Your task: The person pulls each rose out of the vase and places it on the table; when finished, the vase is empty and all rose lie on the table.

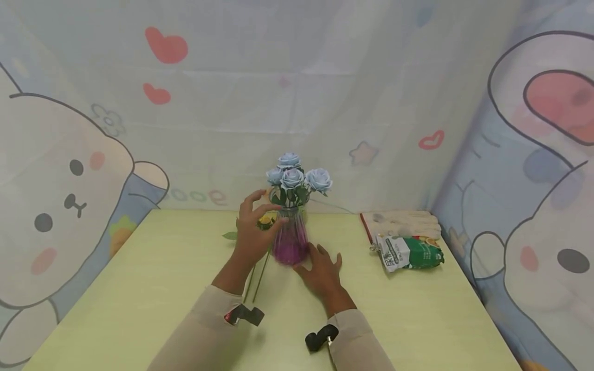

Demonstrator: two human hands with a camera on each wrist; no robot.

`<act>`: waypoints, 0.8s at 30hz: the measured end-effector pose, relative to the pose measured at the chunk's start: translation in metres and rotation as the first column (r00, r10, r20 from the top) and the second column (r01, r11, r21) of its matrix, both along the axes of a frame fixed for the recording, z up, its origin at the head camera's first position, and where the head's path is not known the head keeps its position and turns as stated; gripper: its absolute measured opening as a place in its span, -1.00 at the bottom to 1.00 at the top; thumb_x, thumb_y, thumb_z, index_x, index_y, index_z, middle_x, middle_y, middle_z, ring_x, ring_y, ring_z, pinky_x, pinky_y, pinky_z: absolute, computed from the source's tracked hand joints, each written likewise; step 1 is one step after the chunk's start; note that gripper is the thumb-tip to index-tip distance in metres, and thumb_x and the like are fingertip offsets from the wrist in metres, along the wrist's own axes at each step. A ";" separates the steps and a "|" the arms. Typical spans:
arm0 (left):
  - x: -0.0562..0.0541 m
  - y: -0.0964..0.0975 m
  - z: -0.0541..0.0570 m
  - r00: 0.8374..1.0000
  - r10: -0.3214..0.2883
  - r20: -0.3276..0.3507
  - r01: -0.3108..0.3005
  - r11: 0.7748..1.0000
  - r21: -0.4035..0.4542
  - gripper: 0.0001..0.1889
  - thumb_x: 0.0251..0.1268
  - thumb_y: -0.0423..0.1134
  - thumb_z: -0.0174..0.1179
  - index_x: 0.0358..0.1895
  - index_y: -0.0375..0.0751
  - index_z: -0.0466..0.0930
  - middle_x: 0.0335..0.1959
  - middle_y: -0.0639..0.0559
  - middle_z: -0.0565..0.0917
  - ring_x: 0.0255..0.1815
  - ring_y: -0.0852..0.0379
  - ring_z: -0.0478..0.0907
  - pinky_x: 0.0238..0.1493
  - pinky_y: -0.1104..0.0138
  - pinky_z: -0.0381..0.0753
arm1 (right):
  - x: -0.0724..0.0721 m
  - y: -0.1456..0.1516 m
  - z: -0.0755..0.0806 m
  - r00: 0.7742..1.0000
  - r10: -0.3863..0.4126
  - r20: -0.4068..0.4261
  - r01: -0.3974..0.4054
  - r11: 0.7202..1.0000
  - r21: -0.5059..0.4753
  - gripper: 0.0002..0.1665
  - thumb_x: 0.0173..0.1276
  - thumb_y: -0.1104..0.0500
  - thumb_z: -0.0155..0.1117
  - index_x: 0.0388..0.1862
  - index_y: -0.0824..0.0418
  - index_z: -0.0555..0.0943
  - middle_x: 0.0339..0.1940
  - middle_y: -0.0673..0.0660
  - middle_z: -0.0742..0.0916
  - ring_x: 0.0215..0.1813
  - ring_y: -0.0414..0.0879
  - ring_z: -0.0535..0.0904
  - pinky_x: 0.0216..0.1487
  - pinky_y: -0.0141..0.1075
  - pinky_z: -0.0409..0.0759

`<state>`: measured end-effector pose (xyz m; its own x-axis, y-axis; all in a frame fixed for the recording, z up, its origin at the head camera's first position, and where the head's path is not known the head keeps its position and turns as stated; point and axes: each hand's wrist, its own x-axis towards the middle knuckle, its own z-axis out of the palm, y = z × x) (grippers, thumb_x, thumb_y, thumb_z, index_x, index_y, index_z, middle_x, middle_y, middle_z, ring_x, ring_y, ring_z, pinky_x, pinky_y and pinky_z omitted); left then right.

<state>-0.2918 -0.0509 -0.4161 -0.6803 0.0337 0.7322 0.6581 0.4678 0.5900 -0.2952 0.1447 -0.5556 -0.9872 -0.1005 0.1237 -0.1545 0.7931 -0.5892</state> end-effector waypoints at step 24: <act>-0.007 0.046 0.004 0.960 0.137 0.242 -0.163 0.982 0.091 -0.78 0.37 -0.18 0.50 0.03 -0.01 0.90 0.73 -0.20 0.23 0.77 -0.40 -0.02 0.56 -0.48 0.11 | 0.000 0.000 -0.001 0.999 0.014 -0.040 -0.013 1.000 0.012 -0.08 0.57 -0.28 0.34 0.74 0.10 0.36 0.68 0.18 0.53 0.77 0.20 0.31 0.69 0.55 -0.24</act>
